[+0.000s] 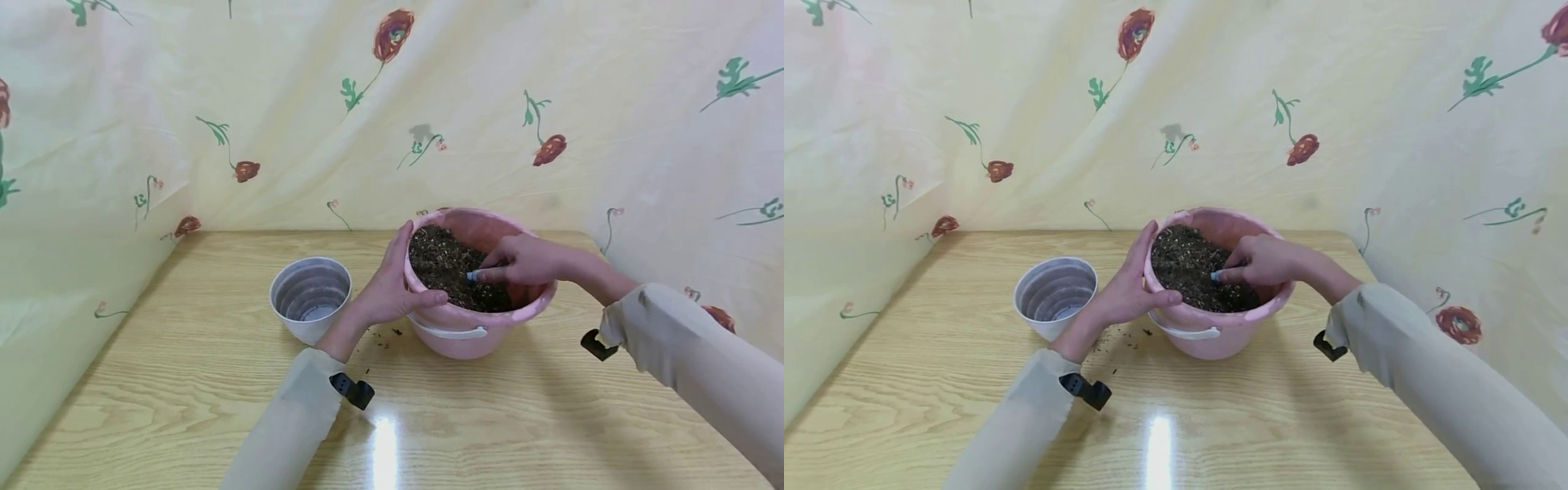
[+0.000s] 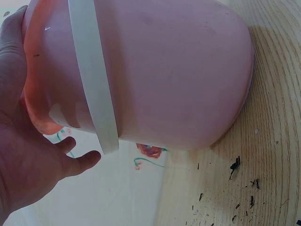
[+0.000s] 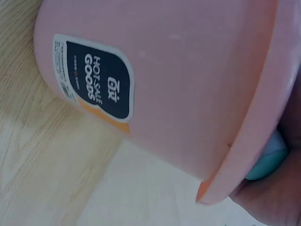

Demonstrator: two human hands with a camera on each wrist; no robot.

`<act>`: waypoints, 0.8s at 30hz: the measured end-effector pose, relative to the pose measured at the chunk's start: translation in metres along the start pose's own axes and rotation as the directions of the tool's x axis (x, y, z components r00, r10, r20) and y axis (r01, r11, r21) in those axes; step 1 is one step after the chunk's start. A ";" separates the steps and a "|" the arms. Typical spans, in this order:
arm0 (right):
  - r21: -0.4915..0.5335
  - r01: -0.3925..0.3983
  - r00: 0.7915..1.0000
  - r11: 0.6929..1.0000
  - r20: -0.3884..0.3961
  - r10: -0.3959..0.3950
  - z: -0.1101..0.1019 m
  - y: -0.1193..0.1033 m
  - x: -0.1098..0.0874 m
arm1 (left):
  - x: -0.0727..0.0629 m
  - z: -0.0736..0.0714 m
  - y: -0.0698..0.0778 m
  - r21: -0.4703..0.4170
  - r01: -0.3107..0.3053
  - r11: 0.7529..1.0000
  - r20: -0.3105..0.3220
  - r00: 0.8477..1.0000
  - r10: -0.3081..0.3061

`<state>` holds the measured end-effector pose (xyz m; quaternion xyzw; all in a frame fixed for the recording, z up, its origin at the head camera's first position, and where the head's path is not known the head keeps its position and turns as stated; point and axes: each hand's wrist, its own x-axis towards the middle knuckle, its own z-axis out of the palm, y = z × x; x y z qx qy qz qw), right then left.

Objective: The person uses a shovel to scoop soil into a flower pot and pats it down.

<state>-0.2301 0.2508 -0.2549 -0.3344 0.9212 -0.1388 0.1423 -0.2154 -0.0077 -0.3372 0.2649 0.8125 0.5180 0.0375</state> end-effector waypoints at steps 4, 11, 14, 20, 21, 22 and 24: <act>0.020 0.001 1.000 1.000 0.007 -0.001 -0.004 -0.001 -0.002 | 0.000 0.000 0.000 0.007 -0.008 1.000 0.002 1.000 0.008; 0.015 -0.008 1.000 1.000 -0.001 0.008 -0.011 0.000 -0.006 | 0.000 -0.001 0.001 -0.003 -0.010 1.000 0.000 1.000 0.010; 0.025 -0.022 1.000 0.999 0.012 0.022 -0.013 -0.001 -0.007 | 0.000 -0.001 0.002 -0.005 -0.005 1.000 0.000 1.000 0.005; 0.037 -0.074 0.997 0.997 0.035 0.072 -0.018 -0.006 -0.012 | 0.000 -0.001 0.003 -0.007 0.006 1.000 0.005 1.000 -0.006; 0.040 -0.086 0.996 0.995 0.037 0.085 -0.019 -0.006 -0.013 | 0.000 -0.001 0.003 -0.008 0.009 1.000 0.006 1.000 -0.009; 0.039 -0.097 0.995 0.994 0.037 0.096 -0.020 -0.006 -0.015 | 0.000 -0.001 0.003 -0.010 0.012 1.000 0.007 1.000 -0.012; 0.040 -0.112 0.993 0.993 0.038 0.110 -0.021 -0.004 -0.018 | 0.000 -0.001 0.002 -0.014 0.018 1.000 0.008 1.000 -0.018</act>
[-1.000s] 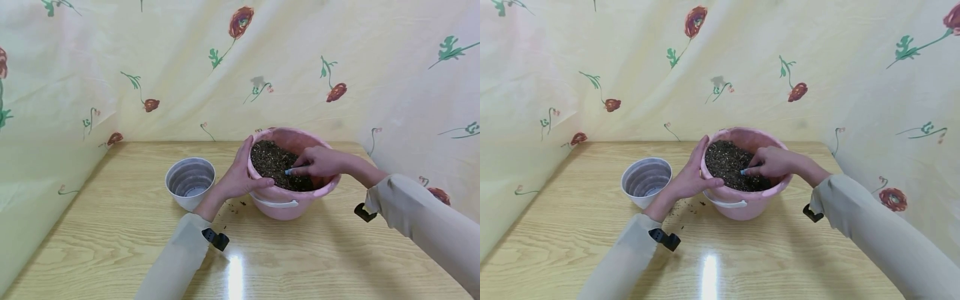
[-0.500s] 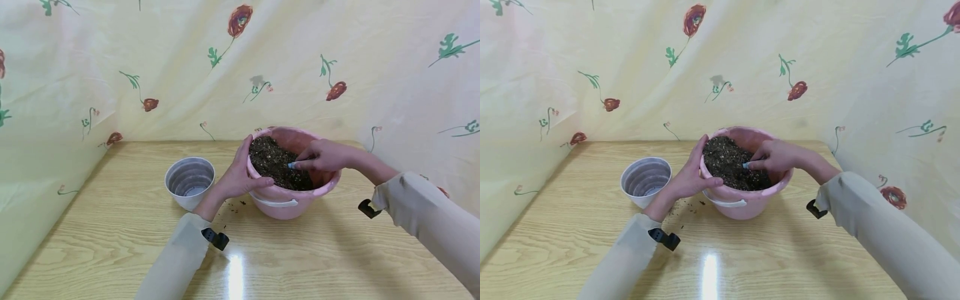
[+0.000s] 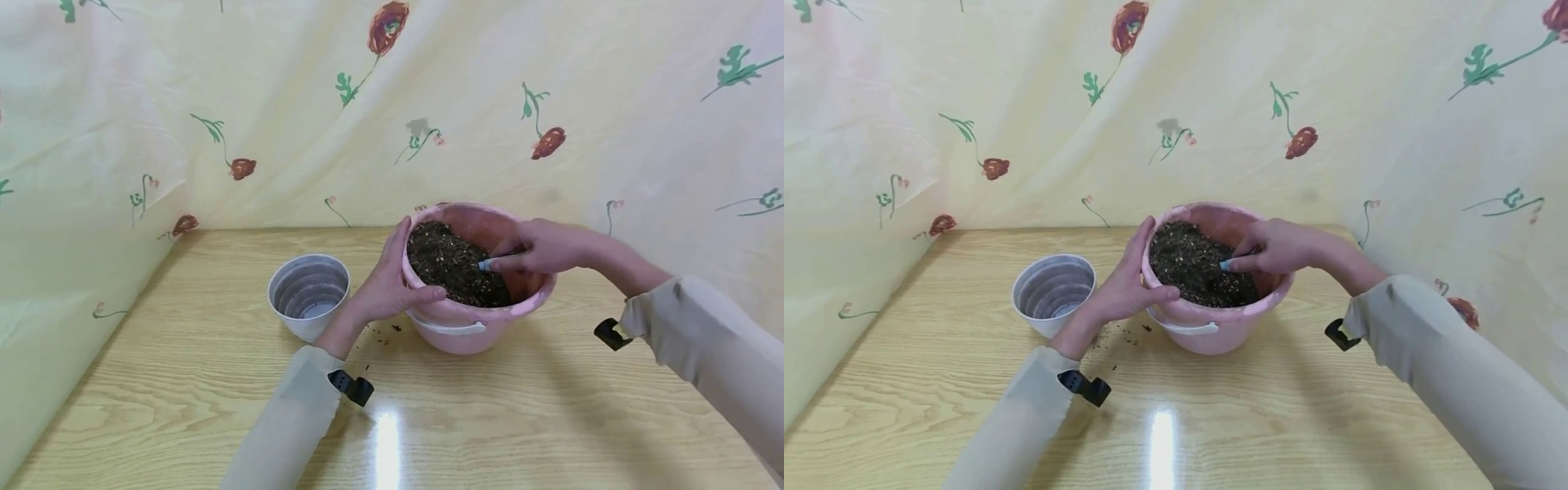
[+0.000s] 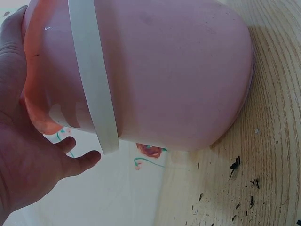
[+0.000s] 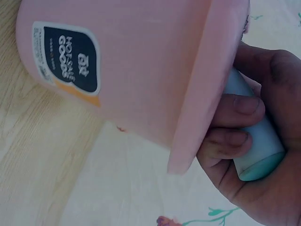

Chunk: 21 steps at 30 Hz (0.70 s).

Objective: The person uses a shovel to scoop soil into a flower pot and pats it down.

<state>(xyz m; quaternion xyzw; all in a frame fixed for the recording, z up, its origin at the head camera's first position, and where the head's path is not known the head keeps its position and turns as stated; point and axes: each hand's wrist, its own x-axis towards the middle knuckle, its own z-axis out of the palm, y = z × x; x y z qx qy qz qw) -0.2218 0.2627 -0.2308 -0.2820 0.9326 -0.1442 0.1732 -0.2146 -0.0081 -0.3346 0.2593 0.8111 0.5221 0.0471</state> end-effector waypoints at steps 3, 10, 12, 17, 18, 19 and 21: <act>0.008 -0.002 1.000 1.000 0.001 0.002 -0.002 0.002 -0.003 | 0.000 0.000 0.000 -0.005 -0.001 1.000 -0.003 1.000 0.001; 0.045 0.005 1.000 0.999 -0.002 -0.005 -0.002 0.005 -0.006 | 0.000 0.000 -0.001 -0.007 -0.006 1.000 -0.007 1.000 0.006; 0.058 0.008 1.000 0.998 -0.001 -0.008 -0.002 0.004 -0.006 | 0.000 0.000 -0.001 -0.009 -0.009 1.000 -0.007 1.000 0.009; 0.073 0.021 1.000 0.997 0.004 -0.021 -0.006 0.004 -0.007 | 0.000 0.000 -0.001 -0.009 -0.013 1.000 0.000 1.000 0.013; 0.070 0.024 1.000 0.997 0.000 -0.024 -0.008 0.004 -0.007 | 0.000 0.000 -0.001 -0.010 -0.015 1.000 0.001 1.000 0.015; 0.067 0.029 1.000 0.997 -0.003 -0.029 -0.009 0.003 -0.007 | 0.000 0.000 -0.001 -0.009 -0.016 1.000 0.001 1.000 0.016; 0.063 0.029 1.000 0.998 -0.006 -0.029 -0.011 0.001 -0.007 | 0.000 0.000 -0.002 -0.006 -0.018 1.000 -0.003 1.000 0.018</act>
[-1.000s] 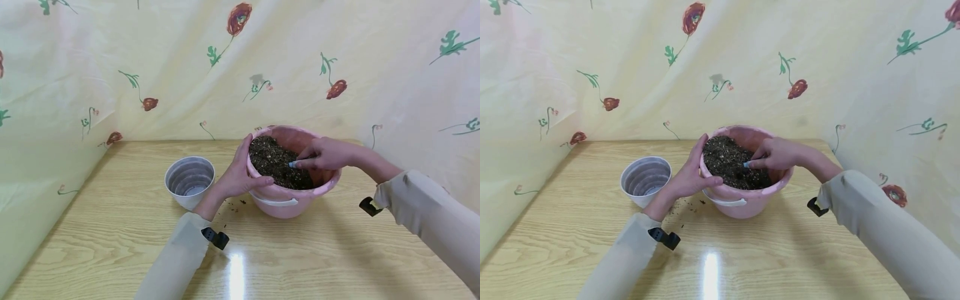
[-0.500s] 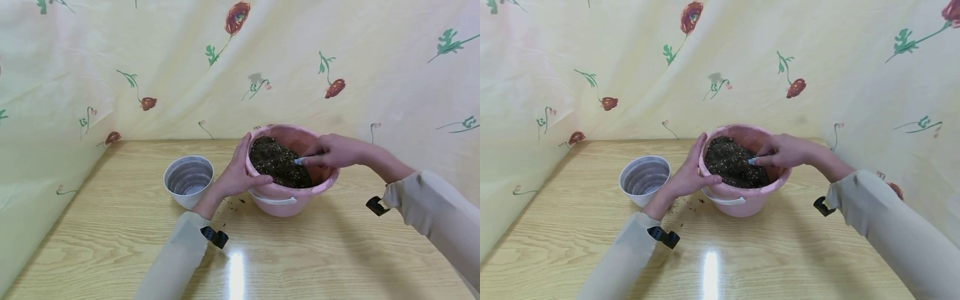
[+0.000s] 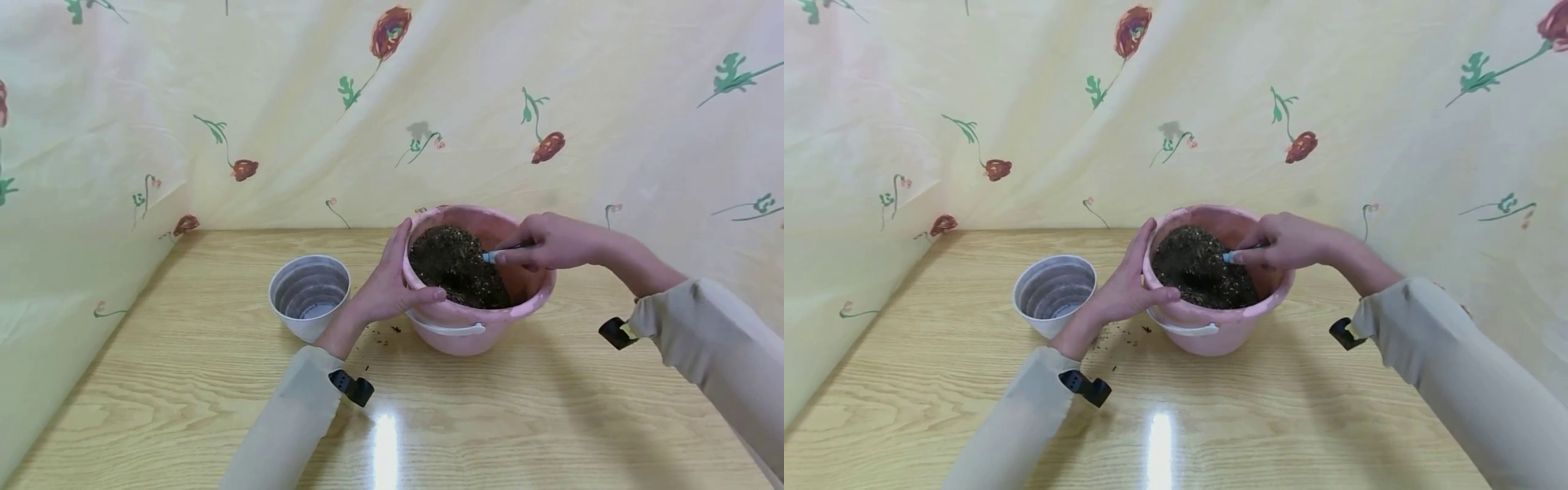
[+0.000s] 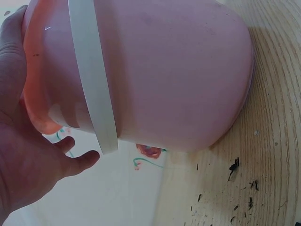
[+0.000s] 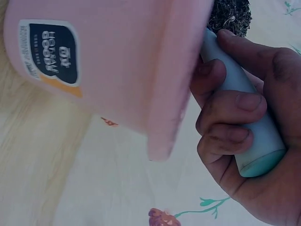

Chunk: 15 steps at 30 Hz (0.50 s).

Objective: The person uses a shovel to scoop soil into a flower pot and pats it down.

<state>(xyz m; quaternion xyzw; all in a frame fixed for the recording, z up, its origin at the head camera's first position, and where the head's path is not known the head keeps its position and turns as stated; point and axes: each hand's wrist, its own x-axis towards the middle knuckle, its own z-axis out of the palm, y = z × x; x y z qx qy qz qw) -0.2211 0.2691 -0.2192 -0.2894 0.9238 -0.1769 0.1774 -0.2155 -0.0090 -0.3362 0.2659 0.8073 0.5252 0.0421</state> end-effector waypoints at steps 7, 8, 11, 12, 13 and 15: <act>0.005 -0.013 1.000 1.000 0.002 0.013 -0.006 -0.008 0.000 | -0.002 0.000 0.000 0.005 -0.027 1.000 -0.038 0.999 0.027; 0.009 -0.012 1.000 1.000 0.000 0.012 -0.006 -0.009 -0.001 | -0.002 0.001 0.000 0.005 -0.028 1.000 -0.041 0.999 0.028; 0.014 -0.018 1.000 1.000 -0.005 0.018 -0.008 -0.011 -0.002 | -0.002 0.002 0.000 0.010 -0.028 1.000 -0.044 0.999 0.028; 0.013 -0.020 1.000 1.000 -0.008 0.020 -0.008 -0.012 -0.003 | -0.002 0.002 0.000 0.009 -0.028 1.000 -0.044 0.999 0.029; 0.010 -0.016 1.000 1.000 -0.013 0.016 -0.009 -0.013 -0.003 | -0.002 0.002 0.000 0.008 -0.027 1.000 -0.044 0.999 0.027; 0.000 -0.007 1.000 1.000 -0.023 0.007 -0.009 -0.014 -0.004 | -0.002 0.002 0.001 0.010 -0.024 1.000 -0.046 0.999 0.024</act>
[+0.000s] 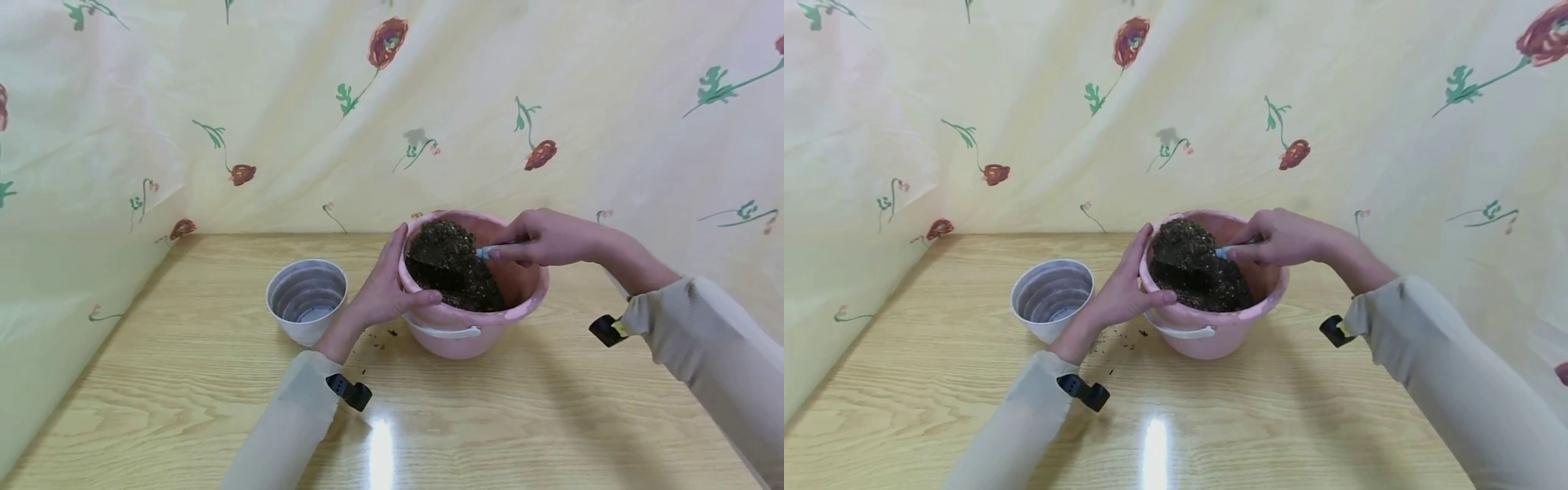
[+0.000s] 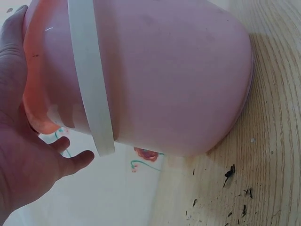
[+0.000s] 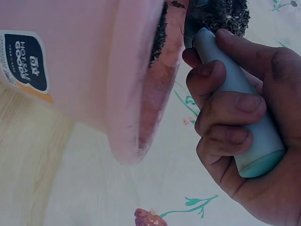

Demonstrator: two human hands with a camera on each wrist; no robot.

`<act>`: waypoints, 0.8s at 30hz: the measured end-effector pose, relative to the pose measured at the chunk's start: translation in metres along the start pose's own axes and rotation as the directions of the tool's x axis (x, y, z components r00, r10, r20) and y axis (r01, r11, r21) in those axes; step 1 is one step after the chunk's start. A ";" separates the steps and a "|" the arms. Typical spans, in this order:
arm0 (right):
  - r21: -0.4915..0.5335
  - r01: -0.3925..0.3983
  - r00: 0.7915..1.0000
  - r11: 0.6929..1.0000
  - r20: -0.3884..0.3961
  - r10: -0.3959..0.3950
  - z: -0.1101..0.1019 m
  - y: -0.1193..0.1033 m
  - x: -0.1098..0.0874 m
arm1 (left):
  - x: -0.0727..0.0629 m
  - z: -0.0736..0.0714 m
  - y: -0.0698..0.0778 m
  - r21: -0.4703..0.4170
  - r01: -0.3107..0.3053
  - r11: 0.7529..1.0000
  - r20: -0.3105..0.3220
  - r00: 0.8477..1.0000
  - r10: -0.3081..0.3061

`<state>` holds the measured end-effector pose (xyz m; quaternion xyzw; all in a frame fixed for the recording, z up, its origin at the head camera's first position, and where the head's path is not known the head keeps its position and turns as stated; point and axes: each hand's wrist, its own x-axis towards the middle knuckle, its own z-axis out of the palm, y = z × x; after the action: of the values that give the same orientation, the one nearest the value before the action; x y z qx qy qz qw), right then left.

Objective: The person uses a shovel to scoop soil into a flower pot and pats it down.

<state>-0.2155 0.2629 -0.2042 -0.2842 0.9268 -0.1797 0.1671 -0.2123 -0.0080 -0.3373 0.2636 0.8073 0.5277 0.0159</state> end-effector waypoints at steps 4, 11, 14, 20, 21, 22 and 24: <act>-0.015 0.022 1.000 1.000 -0.017 -0.022 0.000 -0.001 0.000 | -0.002 0.000 -0.002 0.008 0.016 1.000 -0.008 1.000 -0.016; -0.005 0.035 0.999 0.999 -0.009 -0.035 -0.003 -0.006 0.000 | -0.007 -0.003 -0.005 0.037 0.017 0.999 -0.031 0.999 -0.016; -0.012 0.033 0.999 0.999 -0.007 -0.033 -0.006 -0.008 -0.001 | -0.009 -0.005 -0.005 0.066 0.011 0.998 -0.042 0.999 -0.009; -0.050 0.017 1.000 0.999 -0.010 -0.018 -0.011 -0.013 0.000 | -0.013 -0.009 -0.004 0.076 0.019 0.997 -0.063 0.998 -0.014; -0.058 0.015 1.000 0.998 -0.010 -0.016 -0.011 -0.013 0.000 | -0.014 -0.010 -0.003 0.073 0.023 0.997 -0.067 0.998 -0.018; -0.063 0.016 1.000 0.998 -0.010 -0.016 -0.011 -0.014 0.001 | -0.014 -0.011 -0.003 0.072 0.028 0.997 -0.071 0.997 -0.023; -0.069 0.024 1.000 0.997 -0.008 -0.025 -0.011 -0.015 0.002 | -0.015 -0.012 -0.003 0.073 0.037 0.997 -0.078 0.996 -0.031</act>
<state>-0.2148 0.2523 -0.1884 -0.3003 0.9297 -0.1510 0.1508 -0.2041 -0.0262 -0.3385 0.2299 0.8307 0.5068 -0.0159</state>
